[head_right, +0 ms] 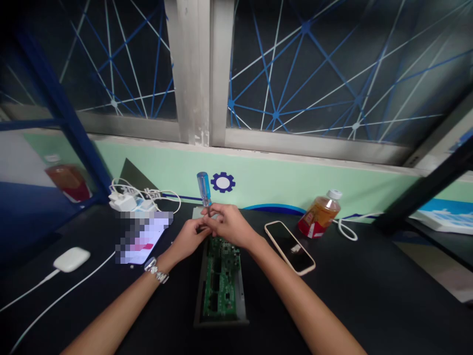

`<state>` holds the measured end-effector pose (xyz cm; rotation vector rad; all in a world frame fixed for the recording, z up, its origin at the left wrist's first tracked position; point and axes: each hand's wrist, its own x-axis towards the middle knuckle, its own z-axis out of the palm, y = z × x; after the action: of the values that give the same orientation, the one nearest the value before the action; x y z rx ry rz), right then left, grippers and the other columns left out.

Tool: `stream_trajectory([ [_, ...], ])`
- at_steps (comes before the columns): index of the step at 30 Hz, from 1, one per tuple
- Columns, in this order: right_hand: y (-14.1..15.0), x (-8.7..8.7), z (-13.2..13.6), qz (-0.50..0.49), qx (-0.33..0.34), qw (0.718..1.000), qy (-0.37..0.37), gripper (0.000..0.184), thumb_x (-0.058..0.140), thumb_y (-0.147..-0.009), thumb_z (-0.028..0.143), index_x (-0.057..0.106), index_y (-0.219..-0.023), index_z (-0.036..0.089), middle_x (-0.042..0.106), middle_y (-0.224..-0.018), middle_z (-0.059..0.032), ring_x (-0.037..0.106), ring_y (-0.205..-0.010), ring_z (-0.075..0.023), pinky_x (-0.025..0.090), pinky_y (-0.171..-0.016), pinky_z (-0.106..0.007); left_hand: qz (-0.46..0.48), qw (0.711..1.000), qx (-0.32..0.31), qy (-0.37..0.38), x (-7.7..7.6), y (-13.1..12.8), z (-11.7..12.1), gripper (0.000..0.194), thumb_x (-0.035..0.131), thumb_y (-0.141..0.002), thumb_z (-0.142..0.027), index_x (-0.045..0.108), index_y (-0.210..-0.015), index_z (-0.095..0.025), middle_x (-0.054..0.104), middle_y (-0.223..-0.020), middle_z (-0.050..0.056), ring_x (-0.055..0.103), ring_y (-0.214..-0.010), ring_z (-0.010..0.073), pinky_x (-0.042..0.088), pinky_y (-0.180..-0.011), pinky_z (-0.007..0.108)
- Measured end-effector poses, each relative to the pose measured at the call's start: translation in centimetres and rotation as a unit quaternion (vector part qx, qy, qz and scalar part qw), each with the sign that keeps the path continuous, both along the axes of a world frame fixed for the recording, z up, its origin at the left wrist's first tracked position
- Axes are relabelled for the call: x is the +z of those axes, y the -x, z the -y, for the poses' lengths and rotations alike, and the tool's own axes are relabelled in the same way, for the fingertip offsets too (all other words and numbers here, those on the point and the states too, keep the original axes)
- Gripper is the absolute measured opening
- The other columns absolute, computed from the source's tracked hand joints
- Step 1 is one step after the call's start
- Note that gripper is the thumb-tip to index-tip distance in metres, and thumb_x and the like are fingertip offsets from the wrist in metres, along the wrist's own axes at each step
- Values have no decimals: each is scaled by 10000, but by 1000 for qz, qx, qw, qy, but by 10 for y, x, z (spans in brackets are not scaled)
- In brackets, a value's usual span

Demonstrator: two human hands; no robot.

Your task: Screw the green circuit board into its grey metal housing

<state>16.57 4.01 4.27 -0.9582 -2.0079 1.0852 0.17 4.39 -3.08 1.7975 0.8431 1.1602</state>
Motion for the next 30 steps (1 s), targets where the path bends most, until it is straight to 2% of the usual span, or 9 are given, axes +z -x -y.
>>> stream_trajectory([
  [4,2,-7,-5,25,-99,990,-100,166,656,-834,339,674,-837,174,687,-746,-28,633,-613,-139,488,-577,-235,0,1000,9,12,0,-3,0,230,601,-895,-303,738,-865,-121,756,-838,71,691,-785,215,523,-741,291],
  [6,1,-9,-8,18,-131,985,-108,183,691,-802,349,660,-774,171,699,-739,-38,652,-631,-159,506,-587,-246,2,1000,11,25,2,-3,2,220,619,-883,-303,744,-890,-122,760,-849,76,696,-790,218,530,-749,295],
  [10,-5,-8,-8,-5,-84,994,-70,157,628,-855,322,647,-814,171,694,-674,-30,672,-621,-167,527,-605,-257,1,999,3,37,4,0,4,229,649,-865,-302,737,-983,-126,757,-921,88,702,-854,222,535,-781,292],
  [14,-8,-1,-4,-4,-45,998,-53,154,579,-893,307,644,-892,167,676,-631,-16,667,-590,-159,527,-630,-264,2,1000,-11,24,4,6,4,256,600,-896,-286,718,-1068,-137,743,-1021,96,694,-904,207,522,-871,310],
  [21,-5,4,2,-2,-9,1000,-6,212,511,-934,327,612,-1021,162,603,-543,29,605,-497,-130,455,-526,-219,0,1000,-8,0,6,6,3,222,599,-897,-303,707,-992,-134,751,-894,71,690,-822,204,518,-797,288],
  [25,-1,6,6,-19,28,999,24,231,499,-939,345,601,-1039,163,586,-576,35,569,-471,-111,405,-478,-205,-15,1000,5,-21,4,2,4,232,564,-915,-299,706,-846,-129,736,-807,46,674,-759,187,501,-742,265],
  [27,0,3,5,-10,24,1000,16,226,535,-921,357,622,-1007,167,586,-584,32,564,-483,-111,406,-482,-208,-39,999,20,-31,1,0,5,295,541,-926,-296,714,-757,-127,725,-743,37,657,-696,176,487,-697,254],
  [30,1,-4,-1,15,-47,998,-38,215,636,-853,375,663,-922,174,620,-601,15,587,-508,-124,438,-507,-222,-45,998,40,-20,-2,-2,4,296,563,-912,-314,742,-775,-123,725,-707,41,648,-658,183,487,-656,259],
])
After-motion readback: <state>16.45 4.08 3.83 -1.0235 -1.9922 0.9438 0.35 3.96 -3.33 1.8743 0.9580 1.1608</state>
